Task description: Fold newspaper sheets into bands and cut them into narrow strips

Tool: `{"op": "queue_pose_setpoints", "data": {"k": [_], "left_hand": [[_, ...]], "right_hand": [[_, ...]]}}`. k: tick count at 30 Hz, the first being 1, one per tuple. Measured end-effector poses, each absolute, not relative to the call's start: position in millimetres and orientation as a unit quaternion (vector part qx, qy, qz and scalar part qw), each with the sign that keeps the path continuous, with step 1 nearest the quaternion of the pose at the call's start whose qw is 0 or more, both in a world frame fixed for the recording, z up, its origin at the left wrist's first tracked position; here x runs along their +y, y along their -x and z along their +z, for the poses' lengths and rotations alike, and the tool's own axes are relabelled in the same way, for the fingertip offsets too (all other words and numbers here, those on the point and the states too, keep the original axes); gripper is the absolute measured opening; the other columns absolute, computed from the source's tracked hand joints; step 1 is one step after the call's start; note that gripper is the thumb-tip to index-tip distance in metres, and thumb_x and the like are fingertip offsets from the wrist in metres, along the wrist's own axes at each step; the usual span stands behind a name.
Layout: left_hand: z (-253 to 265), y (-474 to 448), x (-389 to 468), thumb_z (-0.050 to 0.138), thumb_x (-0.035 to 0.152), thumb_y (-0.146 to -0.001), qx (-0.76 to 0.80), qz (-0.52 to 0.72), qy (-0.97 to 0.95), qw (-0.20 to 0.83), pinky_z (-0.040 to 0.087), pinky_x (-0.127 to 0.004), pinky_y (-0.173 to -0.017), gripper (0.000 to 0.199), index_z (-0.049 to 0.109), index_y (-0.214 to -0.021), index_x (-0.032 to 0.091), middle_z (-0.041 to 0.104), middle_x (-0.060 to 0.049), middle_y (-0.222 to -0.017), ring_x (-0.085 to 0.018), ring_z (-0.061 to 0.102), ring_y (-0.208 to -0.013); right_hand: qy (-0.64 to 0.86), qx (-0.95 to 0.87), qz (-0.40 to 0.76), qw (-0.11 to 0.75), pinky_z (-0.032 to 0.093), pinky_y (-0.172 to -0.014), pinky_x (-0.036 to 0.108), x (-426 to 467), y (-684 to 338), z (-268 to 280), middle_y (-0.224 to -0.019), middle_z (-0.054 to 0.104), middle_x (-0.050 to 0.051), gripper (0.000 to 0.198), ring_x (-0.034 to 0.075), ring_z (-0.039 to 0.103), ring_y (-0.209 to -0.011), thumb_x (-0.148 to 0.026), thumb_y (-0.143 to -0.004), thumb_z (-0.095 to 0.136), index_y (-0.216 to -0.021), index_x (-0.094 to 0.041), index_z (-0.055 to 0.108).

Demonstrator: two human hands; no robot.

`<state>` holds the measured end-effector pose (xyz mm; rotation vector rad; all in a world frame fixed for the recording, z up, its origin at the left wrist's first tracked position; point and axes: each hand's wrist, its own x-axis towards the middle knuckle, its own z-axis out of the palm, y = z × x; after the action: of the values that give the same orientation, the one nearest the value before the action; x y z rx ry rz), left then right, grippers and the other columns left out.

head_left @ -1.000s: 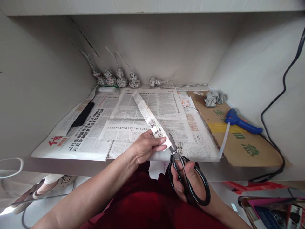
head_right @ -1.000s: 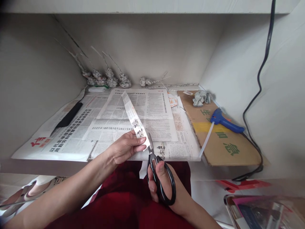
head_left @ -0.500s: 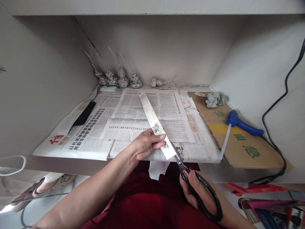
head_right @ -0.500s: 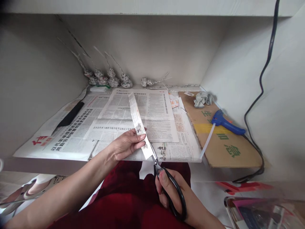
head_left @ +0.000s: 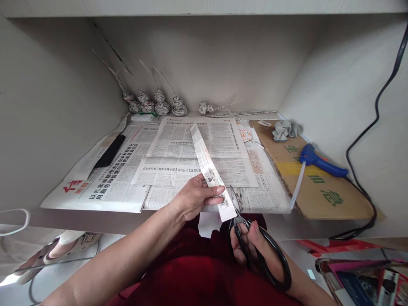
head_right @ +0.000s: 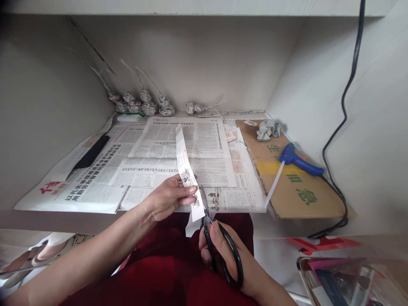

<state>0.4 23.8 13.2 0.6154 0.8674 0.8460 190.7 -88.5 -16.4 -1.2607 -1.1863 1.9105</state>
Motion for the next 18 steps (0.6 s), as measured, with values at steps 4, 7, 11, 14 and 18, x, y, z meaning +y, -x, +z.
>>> {"op": "queue_pose_setpoints", "data": {"k": [4,7,11,14,18], "left_hand": [[13,-1,24,0.086,0.003,-0.068,0.401,0.388,-0.288,0.778,0.062,-0.019,-0.059,0.036,0.066,-0.097,0.012,0.073,-0.002,-0.079,-0.014,0.074,-0.069],[14,-1,22,0.086,0.003,-0.069,0.403,0.387,-0.288,0.778,0.063,-0.019,-0.060,0.036,0.066,-0.097,0.012,0.073,-0.002,-0.080,-0.014,0.074,-0.069],[15,-1,22,0.083,0.001,-0.071,0.406,0.387,-0.284,0.778,0.063,-0.019,-0.060,0.033,0.066,-0.097,0.012,0.074,-0.003,-0.082,-0.014,0.074,-0.070],[14,0,24,0.077,0.005,-0.080,0.403,0.387,-0.280,0.780,0.064,-0.020,-0.060,0.024,0.067,-0.100,0.013,0.075,-0.004,-0.086,-0.015,0.075,-0.072],[11,2,27,0.066,0.015,-0.093,0.398,0.379,-0.280,0.787,0.064,-0.019,-0.061,0.006,0.070,-0.096,0.012,0.074,-0.005,-0.083,-0.011,0.073,-0.068]], "right_hand": [[0.473,-0.474,0.689,0.278,0.026,-0.055,0.029,-90,-192,-10,-0.065,0.051,-0.002,0.070,0.013,0.036,-0.057,-0.084,-0.089,0.025,-0.087,-0.021,0.056],[0.477,-0.492,0.669,0.287,0.026,-0.052,0.026,-89,-191,-6,-0.060,0.048,-0.004,0.064,0.011,0.036,-0.054,-0.081,-0.091,0.031,-0.080,-0.021,0.052],[0.479,-0.505,0.649,0.306,0.024,-0.048,0.025,-88,-188,-8,-0.053,0.044,-0.005,0.060,0.010,0.034,-0.049,-0.079,-0.091,0.037,-0.073,-0.022,0.048],[0.479,-0.501,0.657,0.298,0.024,-0.048,0.025,-89,-192,-10,-0.052,0.042,-0.006,0.059,0.010,0.034,-0.048,-0.078,-0.091,0.037,-0.072,-0.023,0.047],[0.495,-0.488,0.664,0.277,0.026,-0.049,0.026,-94,-199,-8,-0.054,0.043,-0.005,0.062,0.011,0.036,-0.050,-0.082,-0.088,0.036,-0.075,-0.023,0.050]]}}
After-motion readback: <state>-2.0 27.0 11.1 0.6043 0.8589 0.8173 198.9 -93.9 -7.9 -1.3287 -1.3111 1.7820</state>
